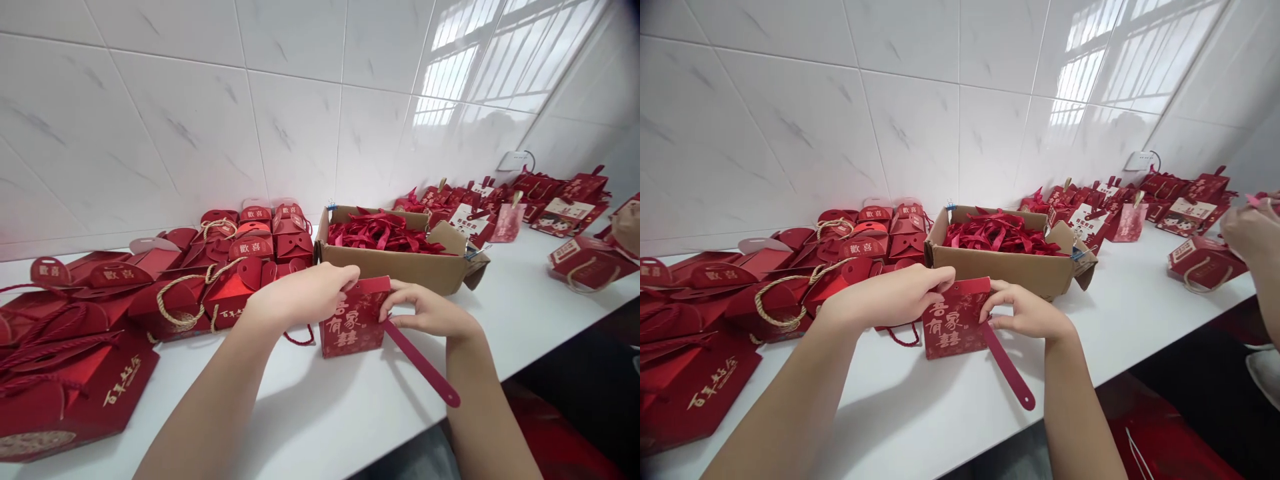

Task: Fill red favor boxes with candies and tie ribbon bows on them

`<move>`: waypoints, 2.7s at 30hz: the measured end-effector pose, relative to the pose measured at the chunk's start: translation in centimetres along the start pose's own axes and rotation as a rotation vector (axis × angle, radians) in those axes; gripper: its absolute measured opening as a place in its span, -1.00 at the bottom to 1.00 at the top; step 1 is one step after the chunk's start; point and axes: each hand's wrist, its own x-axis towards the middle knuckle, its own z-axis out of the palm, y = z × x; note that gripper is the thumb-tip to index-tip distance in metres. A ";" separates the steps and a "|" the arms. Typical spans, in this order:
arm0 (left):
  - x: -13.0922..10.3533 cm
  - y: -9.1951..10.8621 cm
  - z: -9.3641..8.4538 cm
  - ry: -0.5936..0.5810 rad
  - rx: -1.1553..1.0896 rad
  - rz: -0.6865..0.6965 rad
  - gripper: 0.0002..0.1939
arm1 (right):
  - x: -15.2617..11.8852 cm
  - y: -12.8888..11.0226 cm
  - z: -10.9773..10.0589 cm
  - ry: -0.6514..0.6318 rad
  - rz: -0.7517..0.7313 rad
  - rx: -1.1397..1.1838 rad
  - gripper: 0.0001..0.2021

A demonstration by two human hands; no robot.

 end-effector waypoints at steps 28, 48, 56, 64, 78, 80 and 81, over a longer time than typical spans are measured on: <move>0.1 1.6 0.0 0.016 0.013 0.011 -0.88 | 2.1 -0.2 2.7 0.507 -0.216 -0.042 -0.85; -0.7 1.4 -0.6 0.483 -0.177 0.255 -0.82 | 3.1 -0.4 4.1 0.557 -0.062 0.130 -0.77; 1.2 1.0 0.3 0.589 -0.074 0.538 -0.27 | 3.2 -0.6 4.6 0.604 -0.085 0.063 -0.83; 0.4 -0.4 -0.5 1.135 0.183 0.580 -0.55 | 3.2 -0.7 4.7 0.647 -0.085 0.103 -0.82; 1.2 -1.3 -0.5 0.593 0.032 0.427 -0.65 | 2.8 -0.6 4.8 0.645 -0.503 -0.016 -0.94; 1.2 -1.1 -0.4 0.530 -0.041 0.426 -0.72 | 2.8 -0.6 4.8 0.647 -0.524 -0.023 -0.94; 1.2 -0.9 -0.4 0.521 -0.062 0.422 -0.75 | 2.8 -0.5 4.8 0.650 -0.536 -0.027 -0.94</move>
